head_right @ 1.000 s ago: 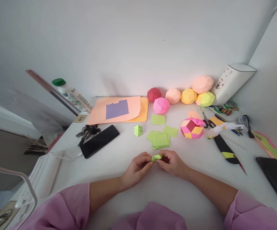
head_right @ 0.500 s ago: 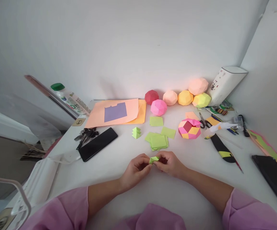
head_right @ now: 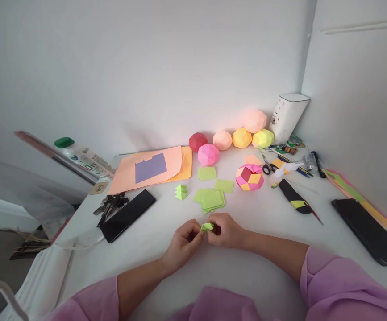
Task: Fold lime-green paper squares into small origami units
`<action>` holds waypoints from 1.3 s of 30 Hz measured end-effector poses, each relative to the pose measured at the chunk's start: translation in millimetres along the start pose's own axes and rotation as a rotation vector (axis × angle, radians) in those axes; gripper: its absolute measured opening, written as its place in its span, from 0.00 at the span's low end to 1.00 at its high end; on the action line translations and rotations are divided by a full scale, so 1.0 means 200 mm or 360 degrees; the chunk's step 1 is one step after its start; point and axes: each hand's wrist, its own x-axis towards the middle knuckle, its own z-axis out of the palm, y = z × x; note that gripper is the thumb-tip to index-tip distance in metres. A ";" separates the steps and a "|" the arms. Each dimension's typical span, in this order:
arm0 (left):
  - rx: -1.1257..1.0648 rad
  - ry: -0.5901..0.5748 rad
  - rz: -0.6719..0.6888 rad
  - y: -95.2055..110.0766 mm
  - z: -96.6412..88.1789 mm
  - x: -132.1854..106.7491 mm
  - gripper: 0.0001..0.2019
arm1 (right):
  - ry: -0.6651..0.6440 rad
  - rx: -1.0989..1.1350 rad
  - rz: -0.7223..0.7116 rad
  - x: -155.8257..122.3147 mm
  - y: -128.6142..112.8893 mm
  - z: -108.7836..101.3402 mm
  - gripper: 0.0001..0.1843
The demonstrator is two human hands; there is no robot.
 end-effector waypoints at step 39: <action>-0.0244 -0.0090 -0.0070 0.01 -0.01 -0.01 0.13 | -0.0205 0.0294 0.0061 -0.01 0.03 -0.06 0.16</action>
